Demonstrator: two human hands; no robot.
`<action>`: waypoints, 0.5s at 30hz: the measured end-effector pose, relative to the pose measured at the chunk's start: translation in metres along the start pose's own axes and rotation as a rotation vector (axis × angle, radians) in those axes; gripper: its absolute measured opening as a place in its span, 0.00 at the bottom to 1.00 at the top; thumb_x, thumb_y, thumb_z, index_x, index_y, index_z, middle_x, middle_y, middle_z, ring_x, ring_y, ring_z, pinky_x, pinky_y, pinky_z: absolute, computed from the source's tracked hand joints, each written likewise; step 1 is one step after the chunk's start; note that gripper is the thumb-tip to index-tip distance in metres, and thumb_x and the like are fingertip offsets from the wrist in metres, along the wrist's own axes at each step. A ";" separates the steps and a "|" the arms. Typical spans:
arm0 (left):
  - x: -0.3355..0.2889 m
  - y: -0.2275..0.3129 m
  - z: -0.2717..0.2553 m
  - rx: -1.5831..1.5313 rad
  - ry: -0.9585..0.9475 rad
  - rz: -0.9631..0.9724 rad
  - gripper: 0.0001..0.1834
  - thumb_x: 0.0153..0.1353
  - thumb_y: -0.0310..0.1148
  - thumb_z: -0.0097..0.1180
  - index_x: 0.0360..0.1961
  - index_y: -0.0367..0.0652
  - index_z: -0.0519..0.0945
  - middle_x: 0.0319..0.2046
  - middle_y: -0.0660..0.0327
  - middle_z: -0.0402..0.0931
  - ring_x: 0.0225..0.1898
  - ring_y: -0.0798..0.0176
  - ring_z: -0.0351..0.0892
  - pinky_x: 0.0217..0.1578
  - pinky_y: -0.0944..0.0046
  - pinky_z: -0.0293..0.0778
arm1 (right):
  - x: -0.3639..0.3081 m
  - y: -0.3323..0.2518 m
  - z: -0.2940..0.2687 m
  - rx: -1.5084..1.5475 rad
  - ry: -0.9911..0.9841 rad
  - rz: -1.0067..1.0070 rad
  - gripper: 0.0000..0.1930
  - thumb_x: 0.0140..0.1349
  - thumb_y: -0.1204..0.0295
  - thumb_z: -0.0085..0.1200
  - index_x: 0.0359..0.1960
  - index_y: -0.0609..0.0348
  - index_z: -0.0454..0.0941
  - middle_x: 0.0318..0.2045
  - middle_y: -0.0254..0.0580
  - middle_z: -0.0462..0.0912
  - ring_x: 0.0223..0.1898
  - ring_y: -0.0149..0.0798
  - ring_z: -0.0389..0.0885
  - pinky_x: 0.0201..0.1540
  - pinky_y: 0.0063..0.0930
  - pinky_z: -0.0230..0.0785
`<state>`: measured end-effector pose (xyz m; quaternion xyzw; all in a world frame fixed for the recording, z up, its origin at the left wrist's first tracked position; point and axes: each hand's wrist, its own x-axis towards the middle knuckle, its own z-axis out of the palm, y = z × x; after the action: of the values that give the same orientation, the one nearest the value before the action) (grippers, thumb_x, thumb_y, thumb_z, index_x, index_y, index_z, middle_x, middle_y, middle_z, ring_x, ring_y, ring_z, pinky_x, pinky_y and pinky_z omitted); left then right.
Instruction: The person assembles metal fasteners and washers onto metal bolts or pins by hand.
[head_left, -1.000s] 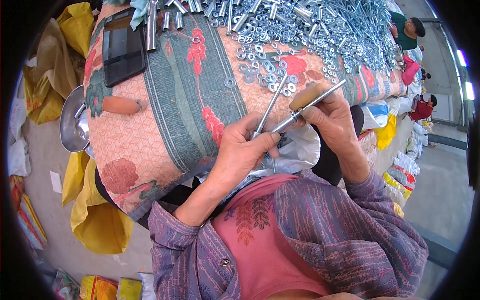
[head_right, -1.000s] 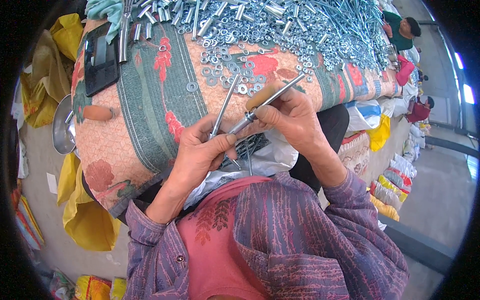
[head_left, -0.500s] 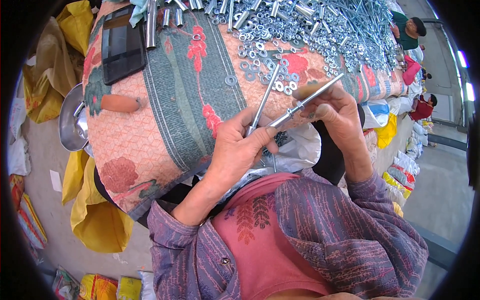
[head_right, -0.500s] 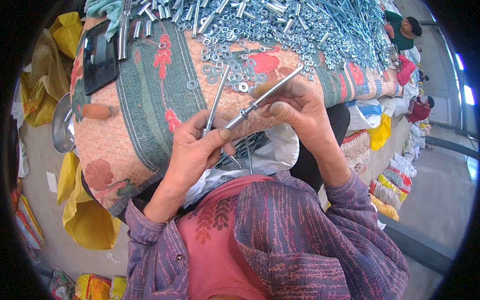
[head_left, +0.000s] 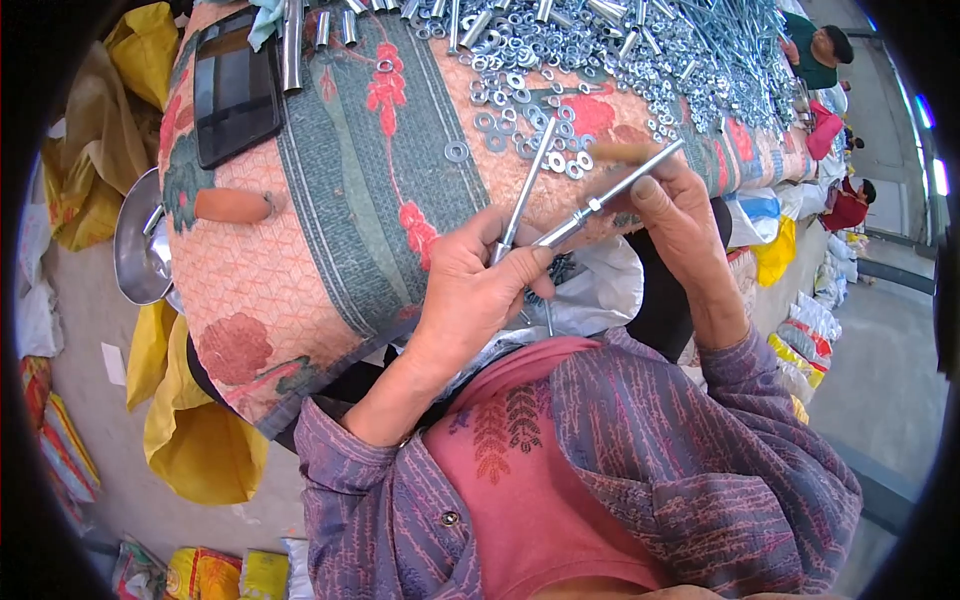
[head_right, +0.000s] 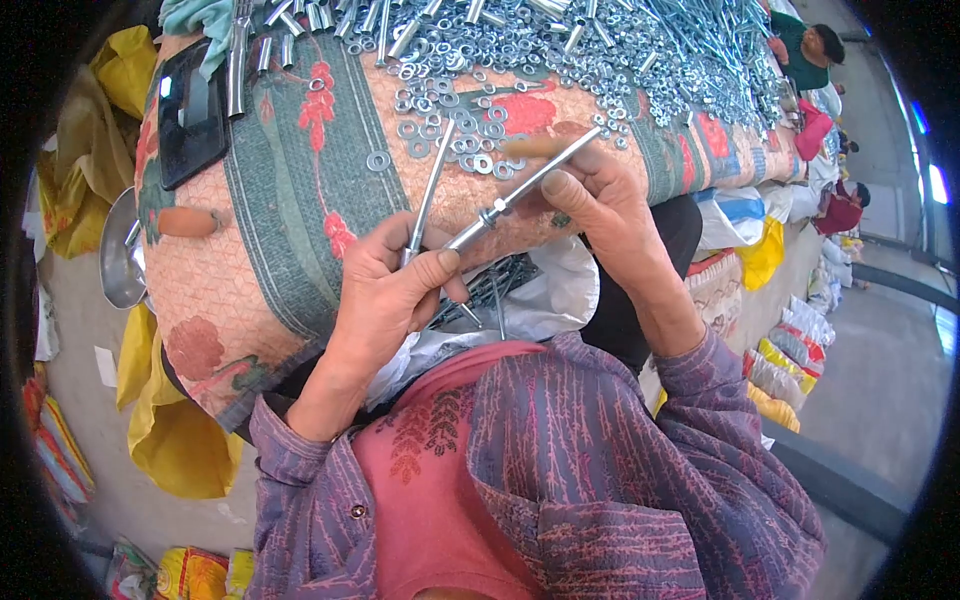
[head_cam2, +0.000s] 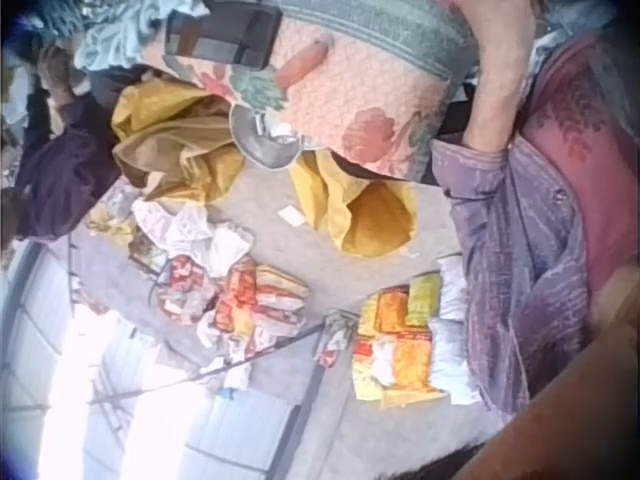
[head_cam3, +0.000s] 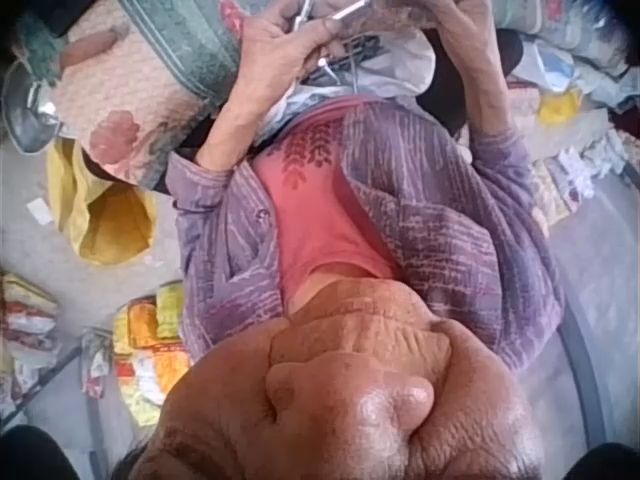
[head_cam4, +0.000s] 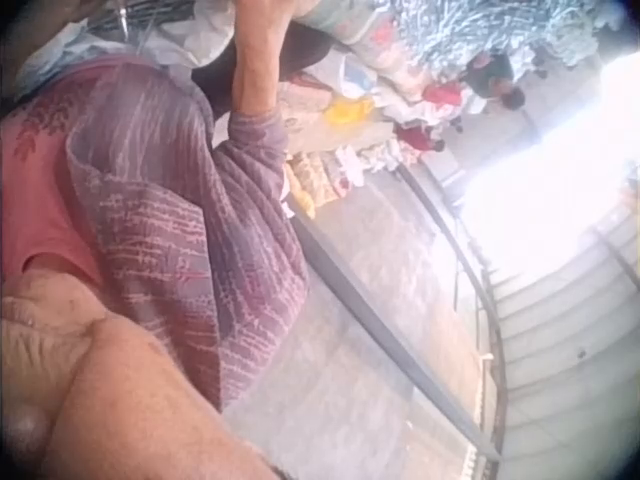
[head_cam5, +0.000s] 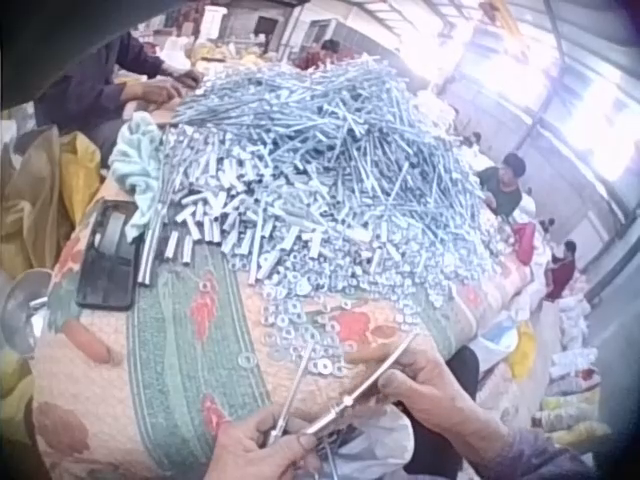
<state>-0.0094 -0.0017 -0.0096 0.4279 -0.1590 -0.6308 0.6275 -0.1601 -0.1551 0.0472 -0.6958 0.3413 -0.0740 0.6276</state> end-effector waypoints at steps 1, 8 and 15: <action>0.000 -0.001 -0.001 0.018 -0.017 -0.007 0.03 0.56 0.25 0.54 0.32 0.39 0.74 0.17 0.64 0.75 0.12 0.81 0.60 0.12 0.77 0.52 | 0.001 -0.001 0.008 0.015 0.051 -0.105 0.20 0.66 0.62 0.45 0.51 0.66 0.70 0.33 0.42 0.81 0.40 0.30 0.78 0.45 0.23 0.68; 0.000 0.001 0.000 -0.026 -0.003 -0.005 0.03 0.56 0.25 0.54 0.32 0.39 0.74 0.17 0.63 0.75 0.12 0.81 0.59 0.12 0.77 0.51 | -0.002 0.002 0.007 -0.001 0.057 -0.153 0.22 0.67 0.58 0.40 0.53 0.63 0.70 0.38 0.41 0.81 0.41 0.31 0.78 0.44 0.23 0.69; 0.000 0.001 0.002 -0.034 -0.023 -0.032 0.03 0.56 0.24 0.54 0.31 0.38 0.74 0.16 0.63 0.75 0.12 0.80 0.60 0.11 0.77 0.51 | -0.006 -0.007 0.010 0.064 0.050 -0.125 0.25 0.68 0.55 0.38 0.54 0.66 0.68 0.38 0.43 0.80 0.41 0.33 0.78 0.44 0.24 0.70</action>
<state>-0.0104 -0.0025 -0.0080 0.4122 -0.1484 -0.6484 0.6226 -0.1561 -0.1436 0.0534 -0.6933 0.3103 -0.1410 0.6350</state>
